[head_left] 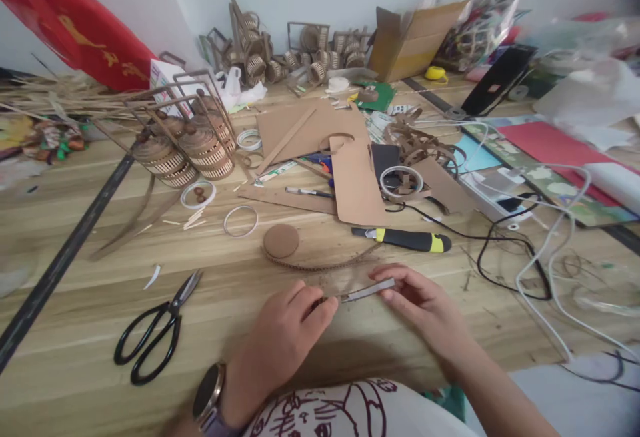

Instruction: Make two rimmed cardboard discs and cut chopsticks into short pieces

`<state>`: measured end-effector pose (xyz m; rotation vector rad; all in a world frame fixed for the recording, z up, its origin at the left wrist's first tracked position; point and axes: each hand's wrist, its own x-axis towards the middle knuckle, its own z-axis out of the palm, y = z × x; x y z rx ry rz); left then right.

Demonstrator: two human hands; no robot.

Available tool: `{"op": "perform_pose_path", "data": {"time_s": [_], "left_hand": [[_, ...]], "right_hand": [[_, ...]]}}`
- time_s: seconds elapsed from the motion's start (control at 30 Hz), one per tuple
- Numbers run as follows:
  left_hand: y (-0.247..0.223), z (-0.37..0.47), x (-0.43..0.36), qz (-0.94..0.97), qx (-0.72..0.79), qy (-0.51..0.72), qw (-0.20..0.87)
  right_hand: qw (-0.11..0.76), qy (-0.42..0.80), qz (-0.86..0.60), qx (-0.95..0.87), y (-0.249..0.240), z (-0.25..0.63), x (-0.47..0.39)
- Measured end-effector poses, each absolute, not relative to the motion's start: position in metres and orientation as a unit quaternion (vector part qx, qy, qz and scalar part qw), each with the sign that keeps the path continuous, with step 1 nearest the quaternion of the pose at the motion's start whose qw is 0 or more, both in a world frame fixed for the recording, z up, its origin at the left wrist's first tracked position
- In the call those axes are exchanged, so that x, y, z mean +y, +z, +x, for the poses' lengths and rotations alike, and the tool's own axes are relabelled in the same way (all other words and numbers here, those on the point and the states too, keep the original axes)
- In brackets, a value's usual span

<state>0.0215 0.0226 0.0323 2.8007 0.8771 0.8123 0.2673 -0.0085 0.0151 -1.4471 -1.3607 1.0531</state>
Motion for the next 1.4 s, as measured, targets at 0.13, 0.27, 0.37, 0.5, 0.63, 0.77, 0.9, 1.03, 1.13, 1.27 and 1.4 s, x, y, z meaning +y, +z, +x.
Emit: {"op": "perform_pose_path", "data": {"time_s": [0.13, 0.27, 0.37, 0.5, 0.63, 0.77, 0.9, 1.03, 1.13, 1.27, 1.4], "left_hand": [[0.03, 0.016, 0.027, 0.892, 0.324, 0.295, 0.113], [0.024, 0.006, 0.03, 0.851, 0.382, 0.318, 0.167], [0.022, -0.002, 0.03, 0.808, 0.432, 0.316, 0.248], [0.02, -0.009, 0.028, 0.679, 0.548, 0.31, 0.378], [0.018, -0.009, 0.026, 0.594, 0.6, 0.334, 0.418], [0.017, -0.007, 0.022, 0.598, 0.601, 0.337, 0.409], [0.018, -0.007, 0.019, 0.646, 0.577, 0.318, 0.385], [0.019, -0.006, 0.016, 0.707, 0.549, 0.311, 0.32], [0.02, -0.005, 0.016, 0.732, 0.528, 0.319, 0.288], [0.017, -0.005, 0.016, 0.728, 0.536, 0.333, 0.267], [0.012, -0.006, 0.015, 0.736, 0.529, 0.328, 0.264]], "right_hand": [[0.449, 0.487, -0.535, -0.524, 0.018, 0.258, -0.002], [0.458, 0.5, -0.521, -0.519, 0.019, 0.252, 0.003], [0.462, 0.497, -0.518, -0.52, 0.018, 0.252, 0.005], [0.463, 0.497, -0.513, -0.524, 0.015, 0.254, 0.006], [0.464, 0.496, -0.512, -0.527, 0.014, 0.257, 0.006], [0.465, 0.486, -0.517, -0.53, 0.012, 0.259, 0.006], [0.472, 0.48, -0.517, -0.529, 0.012, 0.261, 0.006], [0.483, 0.475, -0.514, -0.526, 0.014, 0.263, 0.006], [0.488, 0.466, -0.51, -0.534, 0.016, 0.265, 0.006], [0.484, 0.457, -0.505, -0.549, 0.015, 0.266, 0.005], [0.484, 0.455, -0.508, -0.548, 0.014, 0.266, 0.005]]}}
